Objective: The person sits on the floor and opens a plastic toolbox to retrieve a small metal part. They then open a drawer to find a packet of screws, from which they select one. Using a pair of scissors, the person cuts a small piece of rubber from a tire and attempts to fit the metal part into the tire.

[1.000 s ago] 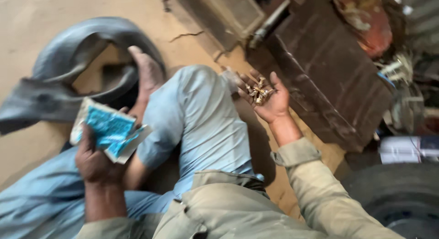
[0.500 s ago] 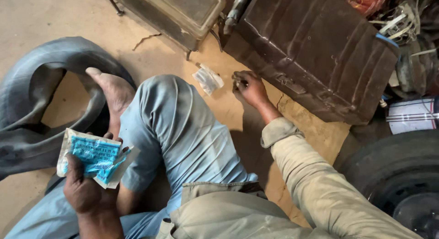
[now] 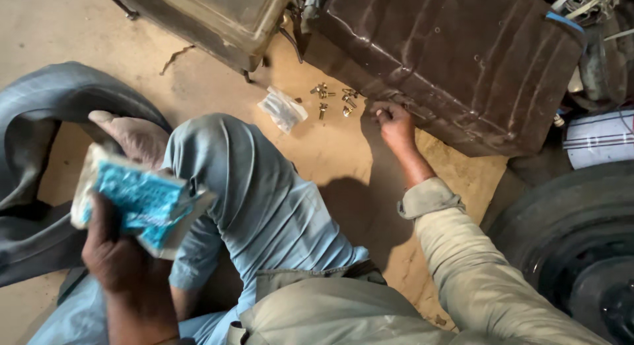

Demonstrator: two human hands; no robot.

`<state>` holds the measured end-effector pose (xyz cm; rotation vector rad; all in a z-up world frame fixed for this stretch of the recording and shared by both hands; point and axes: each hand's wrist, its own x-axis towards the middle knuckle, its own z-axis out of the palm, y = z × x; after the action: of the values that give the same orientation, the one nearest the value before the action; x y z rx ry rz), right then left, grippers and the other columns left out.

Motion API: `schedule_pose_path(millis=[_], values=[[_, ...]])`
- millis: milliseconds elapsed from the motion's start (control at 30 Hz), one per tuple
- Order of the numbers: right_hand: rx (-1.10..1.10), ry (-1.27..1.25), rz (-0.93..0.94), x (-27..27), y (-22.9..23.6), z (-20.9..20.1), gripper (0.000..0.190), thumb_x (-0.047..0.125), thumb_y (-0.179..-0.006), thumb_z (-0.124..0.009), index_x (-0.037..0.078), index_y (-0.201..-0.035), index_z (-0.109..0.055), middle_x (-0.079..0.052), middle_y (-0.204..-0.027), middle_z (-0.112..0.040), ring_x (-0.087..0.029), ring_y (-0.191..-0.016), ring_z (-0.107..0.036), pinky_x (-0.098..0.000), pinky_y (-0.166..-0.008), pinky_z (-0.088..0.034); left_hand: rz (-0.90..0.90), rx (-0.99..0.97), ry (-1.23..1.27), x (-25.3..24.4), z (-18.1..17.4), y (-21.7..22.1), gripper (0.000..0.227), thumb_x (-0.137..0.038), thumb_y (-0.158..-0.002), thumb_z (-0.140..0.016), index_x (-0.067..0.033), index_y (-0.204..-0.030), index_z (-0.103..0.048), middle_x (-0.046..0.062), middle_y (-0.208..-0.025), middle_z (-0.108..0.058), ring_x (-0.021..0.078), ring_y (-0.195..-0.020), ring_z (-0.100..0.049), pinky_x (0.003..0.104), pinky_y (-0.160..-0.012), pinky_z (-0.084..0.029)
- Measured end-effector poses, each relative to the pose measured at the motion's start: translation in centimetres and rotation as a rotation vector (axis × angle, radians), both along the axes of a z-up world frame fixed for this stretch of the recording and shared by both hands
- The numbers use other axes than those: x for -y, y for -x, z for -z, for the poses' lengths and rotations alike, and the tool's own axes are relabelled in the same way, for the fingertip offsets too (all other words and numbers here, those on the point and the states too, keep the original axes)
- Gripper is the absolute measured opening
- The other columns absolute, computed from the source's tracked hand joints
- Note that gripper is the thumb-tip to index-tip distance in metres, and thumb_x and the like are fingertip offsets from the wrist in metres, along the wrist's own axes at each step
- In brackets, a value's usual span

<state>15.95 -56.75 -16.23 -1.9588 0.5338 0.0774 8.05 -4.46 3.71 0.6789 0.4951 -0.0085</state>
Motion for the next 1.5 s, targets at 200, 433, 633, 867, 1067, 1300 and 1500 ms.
schedule_pose_path(millis=[200,433,633,867,1067,1300,1500], values=[[0.146,0.242,-0.113,-2.2,1.0,0.1,0.021,0.008,-0.095,-0.069,0.005,-0.115,-0.074,-0.006,-0.109,-0.077,-0.016,-0.093,-0.071,-0.0295,-0.083,-0.055,0.195,-0.039,-0.012,6.7,-1.6,-5.9,0.042,-0.010,-0.096,-0.062,-0.0019,-0.136,-0.054,0.009,-0.113,-0.068,0.0237,-0.102,-0.069,0.040,-0.093,-0.057],[0.196,0.358,-0.079,-3.9,0.1,1.1,0.026,0.009,-0.093,-0.071,0.009,-0.119,-0.073,-0.012,-0.108,-0.077,-0.021,-0.098,-0.075,-0.0313,-0.087,-0.057,0.563,-0.120,-0.310,17.2,4.2,-11.6,0.036,-0.013,-0.089,-0.073,0.0025,-0.121,-0.064,0.005,-0.098,-0.070,0.0162,-0.084,-0.065,0.032,-0.074,-0.053],[0.171,0.357,-0.021,-5.2,0.3,1.1,0.026,0.006,-0.093,-0.066,0.008,-0.118,-0.072,-0.013,-0.107,-0.076,-0.025,-0.097,-0.075,-0.0340,-0.087,-0.058,0.530,0.004,-0.833,20.4,11.0,-14.8,0.045,-0.011,-0.086,-0.076,0.0019,-0.126,-0.062,0.008,-0.110,-0.075,0.0195,-0.098,-0.069,0.032,-0.087,-0.053],[0.377,0.529,-0.109,-5.5,-0.6,-0.4,0.033,0.006,-0.093,-0.064,0.009,-0.125,-0.069,-0.018,-0.117,-0.073,-0.036,-0.107,-0.071,-0.0406,-0.092,-0.056,0.470,-0.060,-0.564,19.7,14.3,-16.2,0.046,-0.003,-0.085,-0.068,0.0019,-0.131,-0.060,0.008,-0.113,-0.073,0.0184,-0.099,-0.068,0.031,-0.087,-0.053],[0.142,0.639,-0.134,-7.2,-2.0,-2.6,0.026,0.018,-0.090,-0.070,0.011,-0.115,-0.072,-0.017,-0.104,-0.075,-0.038,-0.094,-0.071,-0.0445,-0.082,-0.056,0.458,-0.093,-0.530,19.6,14.2,-16.2,0.045,-0.002,-0.087,-0.067,0.0025,-0.131,-0.059,0.008,-0.109,-0.073,0.0176,-0.095,-0.068,0.031,-0.083,-0.055],[0.177,0.609,-0.006,-6.3,-1.5,-0.9,0.020,0.023,-0.092,-0.071,0.009,-0.106,-0.070,-0.015,-0.097,-0.075,-0.033,-0.088,-0.074,-0.0422,-0.079,-0.058,0.454,-0.097,-0.550,19.8,14.1,-16.2,0.044,-0.001,-0.086,-0.066,0.0020,-0.129,-0.061,0.008,-0.108,-0.073,0.0168,-0.094,-0.067,0.030,-0.083,-0.054],[0.259,0.662,-0.089,-6.8,-1.9,-1.3,0.027,0.023,-0.086,-0.074,0.011,-0.110,-0.075,-0.013,-0.099,-0.077,-0.031,-0.089,-0.074,-0.0405,-0.079,-0.058,0.453,-0.109,-0.554,19.7,13.6,-16.1,0.047,-0.001,-0.084,-0.065,0.0012,-0.131,-0.059,0.007,-0.109,-0.072,0.0168,-0.093,-0.067,0.030,-0.082,-0.054]])
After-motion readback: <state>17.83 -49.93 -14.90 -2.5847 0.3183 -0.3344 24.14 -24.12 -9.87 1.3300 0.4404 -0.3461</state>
